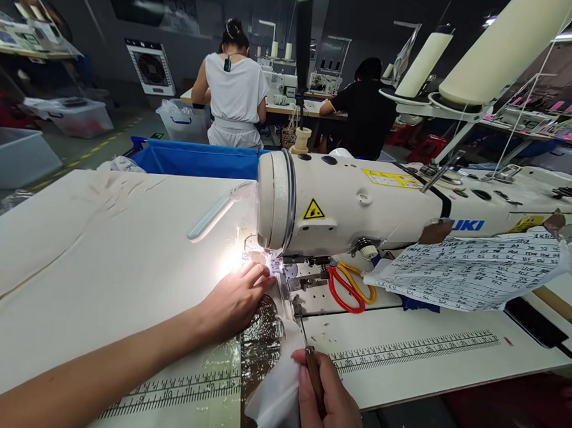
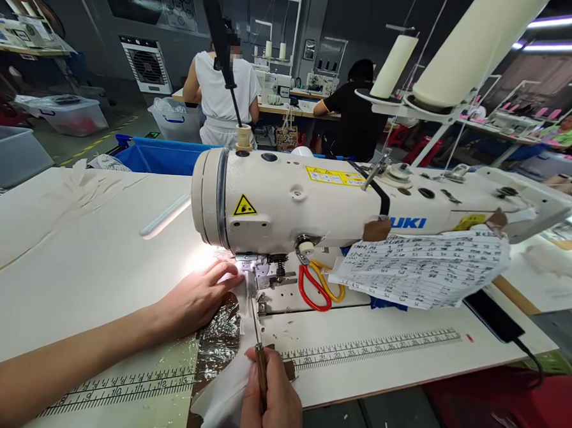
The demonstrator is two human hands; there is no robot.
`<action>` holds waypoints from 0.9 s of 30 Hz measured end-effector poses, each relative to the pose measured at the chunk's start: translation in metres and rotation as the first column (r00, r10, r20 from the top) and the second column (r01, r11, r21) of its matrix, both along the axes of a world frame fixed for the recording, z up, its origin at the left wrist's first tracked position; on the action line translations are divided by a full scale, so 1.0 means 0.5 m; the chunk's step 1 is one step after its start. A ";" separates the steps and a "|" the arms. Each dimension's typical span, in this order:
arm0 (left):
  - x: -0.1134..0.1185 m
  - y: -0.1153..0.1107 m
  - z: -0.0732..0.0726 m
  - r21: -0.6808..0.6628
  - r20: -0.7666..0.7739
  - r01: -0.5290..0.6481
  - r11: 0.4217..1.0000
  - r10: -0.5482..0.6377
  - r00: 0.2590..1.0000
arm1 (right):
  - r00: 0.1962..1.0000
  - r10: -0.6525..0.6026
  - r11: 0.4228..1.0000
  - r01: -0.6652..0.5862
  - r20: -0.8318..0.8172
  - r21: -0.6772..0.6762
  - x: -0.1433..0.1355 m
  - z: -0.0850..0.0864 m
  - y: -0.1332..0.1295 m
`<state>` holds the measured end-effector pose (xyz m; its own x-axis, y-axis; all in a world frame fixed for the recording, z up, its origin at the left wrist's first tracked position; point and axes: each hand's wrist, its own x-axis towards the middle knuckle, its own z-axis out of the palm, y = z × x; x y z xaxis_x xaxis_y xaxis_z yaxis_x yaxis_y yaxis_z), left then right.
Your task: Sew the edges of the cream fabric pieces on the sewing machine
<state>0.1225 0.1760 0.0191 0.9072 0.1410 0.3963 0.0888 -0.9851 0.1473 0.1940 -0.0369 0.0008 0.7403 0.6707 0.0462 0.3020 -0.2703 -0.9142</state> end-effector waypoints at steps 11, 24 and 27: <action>0.000 0.005 0.006 -0.050 0.060 0.073 0.996 -0.070 0.996 | 0.994 0.067 0.998 -0.068 0.085 0.008 0.014 0.022 0.029; -0.005 0.000 0.009 -0.061 0.071 0.138 0.989 -0.133 0.989 | 0.984 0.128 0.992 -0.126 0.121 -0.023 0.027 0.027 0.057; -0.002 0.000 0.010 0.006 0.038 0.093 0.996 -0.093 0.995 | 0.976 0.149 0.989 -0.149 0.157 -0.014 0.030 0.028 0.064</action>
<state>0.1217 0.1762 0.0242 0.9004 0.0549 0.4317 -0.0092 -0.9894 0.1452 0.2092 -0.0051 0.0146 0.6154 0.7733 0.1525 0.4789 -0.2132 -0.8516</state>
